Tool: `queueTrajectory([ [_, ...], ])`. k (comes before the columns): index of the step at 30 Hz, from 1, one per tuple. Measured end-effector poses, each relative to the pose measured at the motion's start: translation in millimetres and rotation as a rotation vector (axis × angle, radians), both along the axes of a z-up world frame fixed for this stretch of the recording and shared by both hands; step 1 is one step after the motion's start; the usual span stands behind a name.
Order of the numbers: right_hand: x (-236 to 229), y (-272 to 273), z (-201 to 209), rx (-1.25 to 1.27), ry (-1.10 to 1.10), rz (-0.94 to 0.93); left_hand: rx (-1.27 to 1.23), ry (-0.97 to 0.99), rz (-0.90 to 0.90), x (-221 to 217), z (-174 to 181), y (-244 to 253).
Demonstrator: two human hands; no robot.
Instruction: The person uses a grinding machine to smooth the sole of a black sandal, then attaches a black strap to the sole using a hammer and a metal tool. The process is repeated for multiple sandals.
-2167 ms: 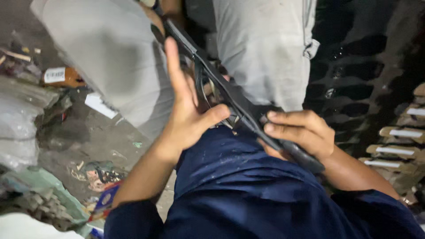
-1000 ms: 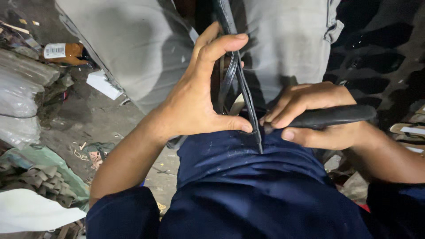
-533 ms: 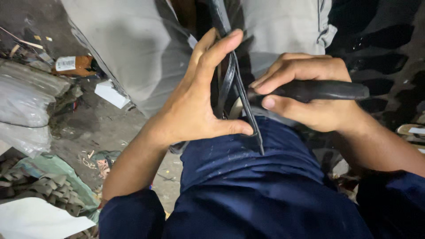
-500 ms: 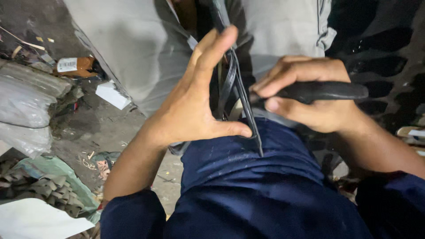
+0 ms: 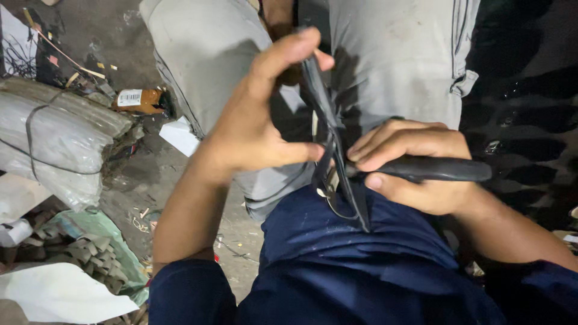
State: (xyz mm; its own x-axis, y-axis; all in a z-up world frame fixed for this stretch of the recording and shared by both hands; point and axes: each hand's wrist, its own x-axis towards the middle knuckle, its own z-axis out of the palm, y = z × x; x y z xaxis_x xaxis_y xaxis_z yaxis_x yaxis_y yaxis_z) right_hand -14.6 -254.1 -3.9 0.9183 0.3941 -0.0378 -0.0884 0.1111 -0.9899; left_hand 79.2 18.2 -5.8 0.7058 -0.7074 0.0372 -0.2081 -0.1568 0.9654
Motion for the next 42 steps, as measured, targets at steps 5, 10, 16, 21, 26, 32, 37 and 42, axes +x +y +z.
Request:
queueTrajectory([
  [5, 12, -3, -1, -0.125, -0.061, -0.065, -0.042, 0.005, 0.018, -9, -8, -7],
  [10, 18, -10, -3, 0.042, -0.007, 0.061, -0.058, 0.109, 0.025, -13, -6, -7],
  [16, 10, -3, 1, -0.050, -0.088, 0.002, 0.006, 0.078, 0.052, -16, -4, -17],
  [21, 24, -9, 0, 0.022, -0.061, 0.007, -0.068, 0.006, 0.028, 3, 4, -11],
  [26, 32, -7, 7, -0.042, -0.077, 0.007, -0.119, 0.114, 0.027, 6, 5, -8],
  [32, 44, -15, 14, -0.057, -0.080, 0.116, -0.170, 0.104, 0.011, 2, 1, -14],
  [37, 51, -13, 12, -0.072, -0.149, 0.139, -0.169, 0.168, 0.001, 10, 11, -10],
  [42, 47, -11, 10, -0.023, -0.119, 0.085, -0.204, 0.174, -0.020, 9, 14, -8],
])
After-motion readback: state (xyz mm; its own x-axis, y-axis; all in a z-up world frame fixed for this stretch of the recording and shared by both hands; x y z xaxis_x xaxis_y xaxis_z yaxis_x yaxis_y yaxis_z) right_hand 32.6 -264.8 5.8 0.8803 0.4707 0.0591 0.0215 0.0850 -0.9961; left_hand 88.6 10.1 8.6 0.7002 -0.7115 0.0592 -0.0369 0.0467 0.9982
